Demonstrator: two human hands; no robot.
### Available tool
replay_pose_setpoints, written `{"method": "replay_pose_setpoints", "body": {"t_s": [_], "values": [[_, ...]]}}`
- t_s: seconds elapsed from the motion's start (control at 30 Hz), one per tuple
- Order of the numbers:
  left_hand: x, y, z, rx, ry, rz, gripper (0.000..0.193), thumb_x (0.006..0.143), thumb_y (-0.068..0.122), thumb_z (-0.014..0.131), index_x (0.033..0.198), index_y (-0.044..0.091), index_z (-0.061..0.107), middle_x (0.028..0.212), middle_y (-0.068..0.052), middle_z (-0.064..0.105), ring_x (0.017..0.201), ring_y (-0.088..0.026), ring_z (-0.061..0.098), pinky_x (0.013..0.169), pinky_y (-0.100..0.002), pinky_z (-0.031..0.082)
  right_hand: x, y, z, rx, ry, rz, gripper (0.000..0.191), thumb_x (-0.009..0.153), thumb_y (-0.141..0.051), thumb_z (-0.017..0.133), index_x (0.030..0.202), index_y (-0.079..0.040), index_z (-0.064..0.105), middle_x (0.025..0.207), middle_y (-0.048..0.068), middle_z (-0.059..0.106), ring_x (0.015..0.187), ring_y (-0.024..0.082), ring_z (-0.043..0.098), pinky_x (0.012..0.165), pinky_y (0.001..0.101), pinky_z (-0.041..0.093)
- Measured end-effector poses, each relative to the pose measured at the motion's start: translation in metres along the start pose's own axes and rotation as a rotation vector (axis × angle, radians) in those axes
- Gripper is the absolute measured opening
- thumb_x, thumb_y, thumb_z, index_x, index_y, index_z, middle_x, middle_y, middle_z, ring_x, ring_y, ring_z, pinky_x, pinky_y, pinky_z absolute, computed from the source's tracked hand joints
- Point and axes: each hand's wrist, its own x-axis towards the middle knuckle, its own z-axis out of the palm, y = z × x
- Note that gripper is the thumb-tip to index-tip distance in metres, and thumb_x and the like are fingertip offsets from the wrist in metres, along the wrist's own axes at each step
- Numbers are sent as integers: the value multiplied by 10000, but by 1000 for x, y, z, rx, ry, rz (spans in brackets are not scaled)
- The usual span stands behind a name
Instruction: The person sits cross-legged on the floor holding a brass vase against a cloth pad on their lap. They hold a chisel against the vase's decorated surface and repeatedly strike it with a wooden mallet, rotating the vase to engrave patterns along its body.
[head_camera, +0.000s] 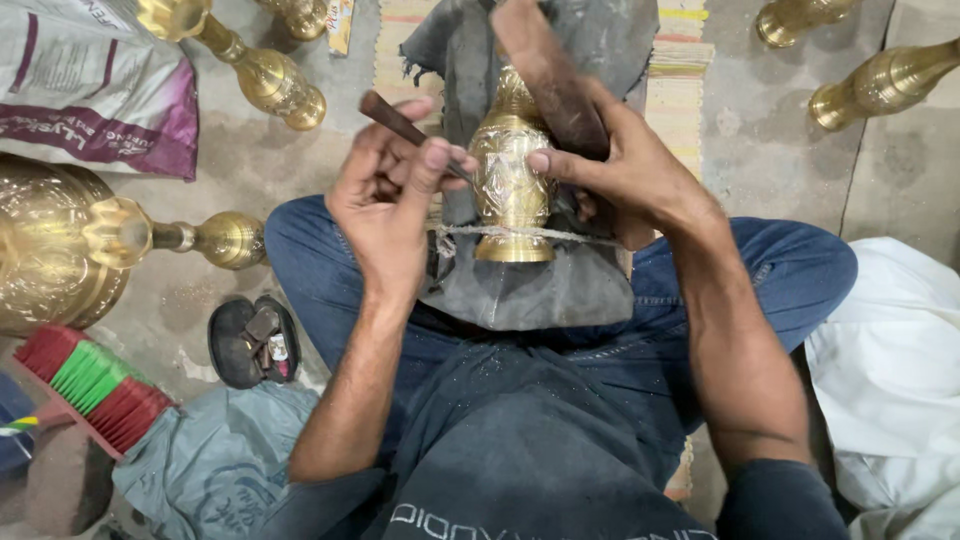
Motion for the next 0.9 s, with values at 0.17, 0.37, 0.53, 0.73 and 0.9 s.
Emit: {"method": "replay_pose_setpoints", "body": {"t_s": [0.17,0.37,0.53,0.73,0.9], "values": [[2,6,4,96,-116,-67,314,1064,53,717,1360,-18,639,1020,-79,769,941,-142,767,818,-267,665,2,4,1,91,-38,-144,909,825,-307,894,1532,-32,392,1090,74,706,631,65,602,494,244,492],[10,12,16,399,-381,120,357,1018,93,790,1340,21,654,1076,-86,801,941,-121,795,809,-257,657,-2,3,9,-52,73,-137,693,894,-288,832,1436,-48,471,1018,102,675,618,89,576,492,243,468],[34,16,22,547,-622,298,356,1014,191,801,1327,59,694,1214,-100,771,1005,-175,791,862,-310,687,-17,14,-8,-67,235,-162,487,964,-308,708,1343,-81,502,1078,47,684,795,100,658,619,250,541],[53,16,26,618,-756,291,367,999,269,803,1303,83,715,1149,-104,778,940,-193,790,818,-338,670,-62,10,-18,-516,563,-494,342,1028,-28,792,1260,28,546,1131,177,654,1033,247,669,849,384,544],[58,18,27,609,-787,298,366,1000,260,798,1293,62,704,1112,-107,781,907,-188,787,783,-338,670,-90,4,-21,-639,665,-524,315,1025,58,790,1271,62,592,1072,172,687,1028,268,696,862,364,553]]}}
